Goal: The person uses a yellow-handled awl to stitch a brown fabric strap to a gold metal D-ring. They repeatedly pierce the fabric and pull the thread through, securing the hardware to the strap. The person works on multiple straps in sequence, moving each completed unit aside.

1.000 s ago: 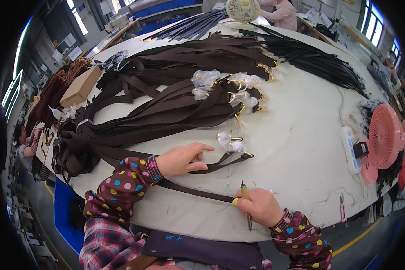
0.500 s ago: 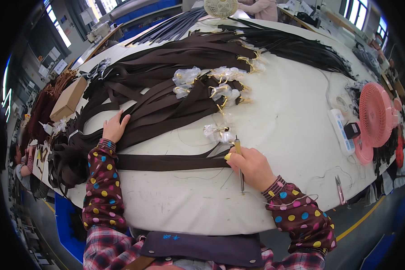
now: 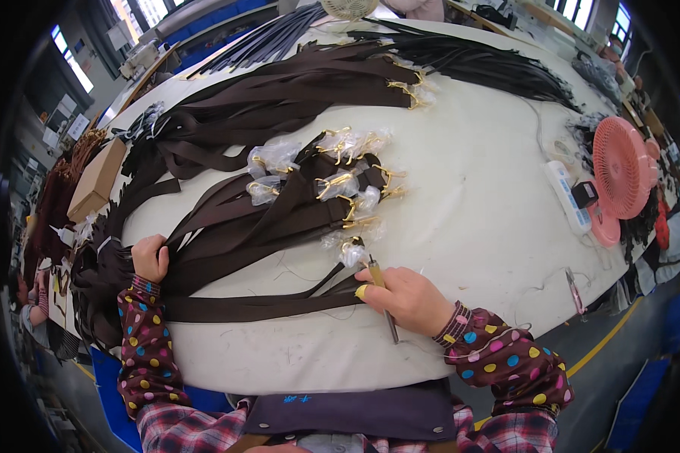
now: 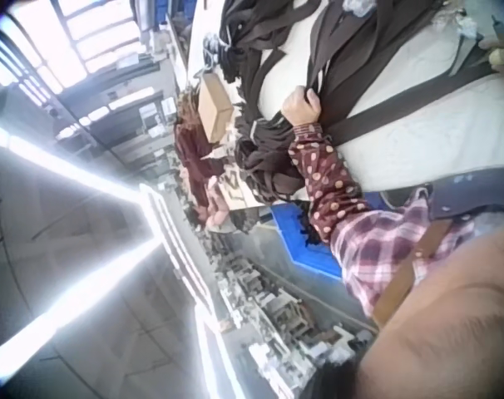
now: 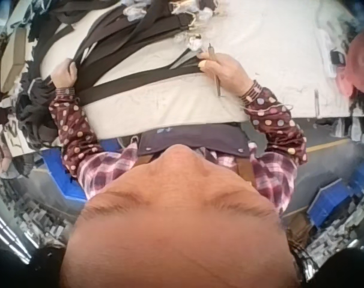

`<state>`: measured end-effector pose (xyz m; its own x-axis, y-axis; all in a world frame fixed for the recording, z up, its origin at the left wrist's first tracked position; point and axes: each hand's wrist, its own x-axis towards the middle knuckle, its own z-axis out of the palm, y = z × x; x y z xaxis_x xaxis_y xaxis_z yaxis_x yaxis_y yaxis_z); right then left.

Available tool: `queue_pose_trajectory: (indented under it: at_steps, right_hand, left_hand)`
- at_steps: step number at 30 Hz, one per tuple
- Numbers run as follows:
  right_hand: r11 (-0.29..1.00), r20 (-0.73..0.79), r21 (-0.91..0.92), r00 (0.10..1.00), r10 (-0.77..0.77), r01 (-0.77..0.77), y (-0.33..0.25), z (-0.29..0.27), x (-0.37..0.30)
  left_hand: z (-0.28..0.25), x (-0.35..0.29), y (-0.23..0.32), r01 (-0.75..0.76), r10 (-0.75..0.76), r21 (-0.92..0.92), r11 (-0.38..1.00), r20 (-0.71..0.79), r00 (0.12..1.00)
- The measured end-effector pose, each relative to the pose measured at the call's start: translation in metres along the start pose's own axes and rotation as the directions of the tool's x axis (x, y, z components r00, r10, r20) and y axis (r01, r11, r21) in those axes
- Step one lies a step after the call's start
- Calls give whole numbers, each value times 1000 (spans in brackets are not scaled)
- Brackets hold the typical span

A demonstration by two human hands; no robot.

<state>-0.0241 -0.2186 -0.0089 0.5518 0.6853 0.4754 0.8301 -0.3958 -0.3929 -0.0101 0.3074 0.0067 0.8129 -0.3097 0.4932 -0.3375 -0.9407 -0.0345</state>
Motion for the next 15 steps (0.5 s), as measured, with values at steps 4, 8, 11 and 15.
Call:
queue_pose_trajectory:
  at_steps: [4, 8, 11, 15]
  right_hand:
    - [1000, -22, 10, 1000, -21, 21, -1, 10, 11]
    - [1000, -93, 27, 996, 15, -12, 3, 11, 16]
    - [999, -69, 30, 997, 28, -26, 6, 11, 14]
    - [999, -93, 34, 996, 0, 3, 7, 11, 16]
  left_hand:
    - [0, 1, -7, 16, -17, 26, 1000, 38, 999]
    - [2, 28, 19, 101, -75, -99, 990, 242, 967]
    - [18, 64, 58, 106, -53, -167, 980, 290, 955]
    - [49, 126, 85, 175, -42, -386, 906, 328, 944]
